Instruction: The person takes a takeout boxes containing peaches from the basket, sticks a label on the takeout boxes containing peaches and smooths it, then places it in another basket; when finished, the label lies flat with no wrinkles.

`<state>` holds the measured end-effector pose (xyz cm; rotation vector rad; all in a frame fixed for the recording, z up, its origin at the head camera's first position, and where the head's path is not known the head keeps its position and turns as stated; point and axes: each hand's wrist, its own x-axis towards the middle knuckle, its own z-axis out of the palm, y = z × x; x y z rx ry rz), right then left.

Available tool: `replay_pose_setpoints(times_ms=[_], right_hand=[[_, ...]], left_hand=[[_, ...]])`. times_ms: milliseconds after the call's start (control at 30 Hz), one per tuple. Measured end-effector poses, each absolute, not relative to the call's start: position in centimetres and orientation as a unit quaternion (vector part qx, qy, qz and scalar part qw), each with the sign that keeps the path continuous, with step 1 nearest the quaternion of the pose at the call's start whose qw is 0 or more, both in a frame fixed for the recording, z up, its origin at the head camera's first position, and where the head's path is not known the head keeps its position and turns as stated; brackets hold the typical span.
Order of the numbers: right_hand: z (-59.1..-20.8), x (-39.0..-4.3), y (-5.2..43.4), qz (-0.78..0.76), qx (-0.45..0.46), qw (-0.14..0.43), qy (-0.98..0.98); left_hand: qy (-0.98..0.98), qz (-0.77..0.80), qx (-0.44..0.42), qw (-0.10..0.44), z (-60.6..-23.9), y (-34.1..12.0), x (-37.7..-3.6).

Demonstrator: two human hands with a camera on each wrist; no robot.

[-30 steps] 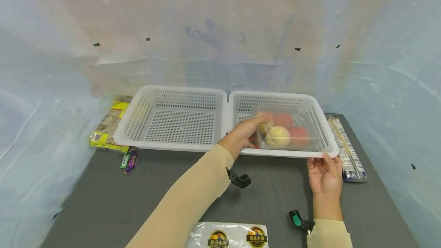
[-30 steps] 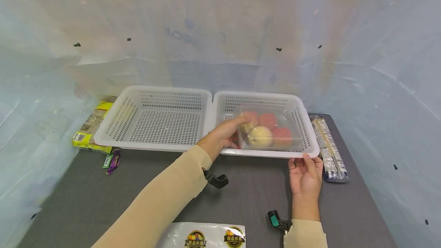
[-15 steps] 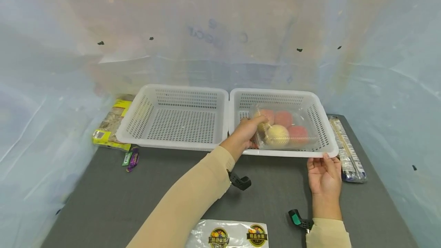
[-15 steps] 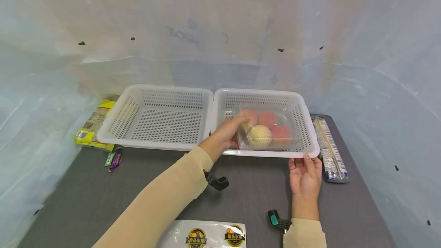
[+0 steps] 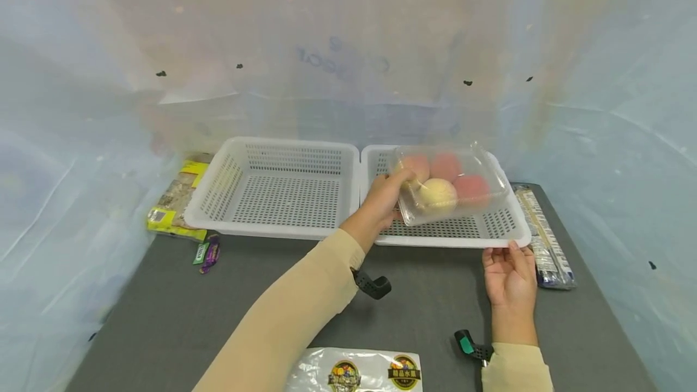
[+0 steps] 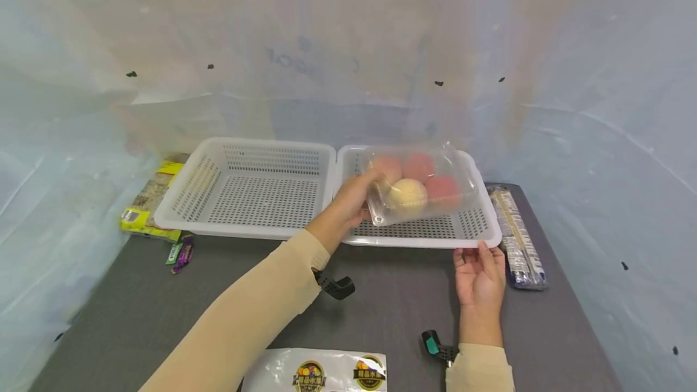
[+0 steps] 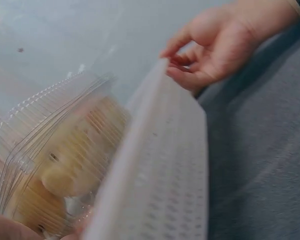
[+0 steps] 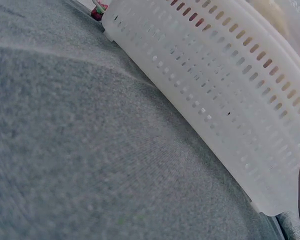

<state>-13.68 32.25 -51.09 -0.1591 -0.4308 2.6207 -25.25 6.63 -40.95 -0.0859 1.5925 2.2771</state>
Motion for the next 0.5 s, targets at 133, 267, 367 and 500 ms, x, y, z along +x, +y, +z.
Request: replay_pose_setpoints(times_ms=[133, 267, 367, 500], right_hand=[[-51.1, -13.7, 32.1, 0.958, -0.061, 0.233, -0.155], [-51.1, -13.6, 32.1, 0.959, -0.057, 0.229, -0.154], [-51.1, -13.6, 32.0, 0.962, -0.053, 0.224, -0.149], [-51.2, -13.4, 32.0, 0.963, -0.043, 0.221, -0.147]], left_hand=[[0.555, 0.814, -0.007, 0.172, -39.1, 4.9, -25.0], [0.551, 0.818, 0.01, 0.163, -37.7, 3.0, -24.6], [0.558, 0.814, 0.023, 0.163, -37.0, 1.4, -24.0], [0.565, 0.806, 0.044, 0.169, -36.3, -0.6, -23.0]])
